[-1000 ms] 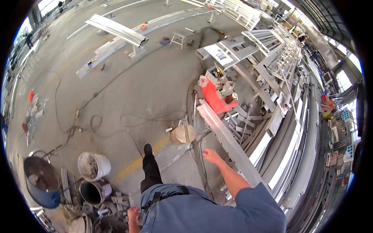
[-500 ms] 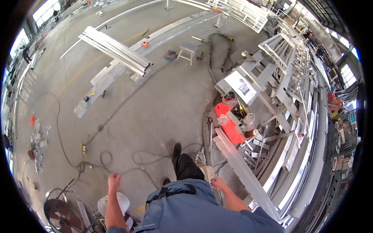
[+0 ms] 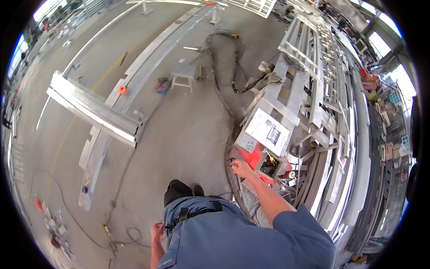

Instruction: The person assembles a metal frame structure by inserting screws and using a power drill to fasten components together. They move around the workshop to retrieve parts and tools, then return to the frame to continue assembly.

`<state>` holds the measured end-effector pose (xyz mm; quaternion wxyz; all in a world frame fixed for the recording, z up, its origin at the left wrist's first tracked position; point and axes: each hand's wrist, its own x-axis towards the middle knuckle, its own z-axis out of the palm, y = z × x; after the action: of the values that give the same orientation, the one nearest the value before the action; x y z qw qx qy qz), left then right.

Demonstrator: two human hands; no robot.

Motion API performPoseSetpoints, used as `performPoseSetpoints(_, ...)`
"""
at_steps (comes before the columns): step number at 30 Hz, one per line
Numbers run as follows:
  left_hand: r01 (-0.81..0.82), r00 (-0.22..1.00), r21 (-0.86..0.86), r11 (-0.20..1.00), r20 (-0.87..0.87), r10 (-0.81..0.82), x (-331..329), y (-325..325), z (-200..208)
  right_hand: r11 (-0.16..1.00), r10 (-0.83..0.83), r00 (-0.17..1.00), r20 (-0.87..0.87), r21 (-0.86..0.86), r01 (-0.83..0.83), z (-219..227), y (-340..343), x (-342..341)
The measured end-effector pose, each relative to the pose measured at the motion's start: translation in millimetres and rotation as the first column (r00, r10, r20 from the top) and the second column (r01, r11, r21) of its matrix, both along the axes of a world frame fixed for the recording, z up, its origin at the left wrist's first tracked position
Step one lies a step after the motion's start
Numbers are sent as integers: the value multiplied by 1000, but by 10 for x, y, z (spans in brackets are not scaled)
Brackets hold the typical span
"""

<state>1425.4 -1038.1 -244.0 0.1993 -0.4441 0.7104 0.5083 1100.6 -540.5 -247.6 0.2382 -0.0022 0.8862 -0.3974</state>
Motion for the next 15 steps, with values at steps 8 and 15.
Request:
performPoseSetpoints(8, 86, 989, 121, 989, 111, -99, -2489, -864, -363, 969, -230, 972, 42, 106, 224, 36, -168, -1632)
performPoseSetpoints(15, 315, 949, 55, 948, -45, -312, -5548, -1558, -466, 935, -351, 925, 145, 113, 337, -10, -162, -2195)
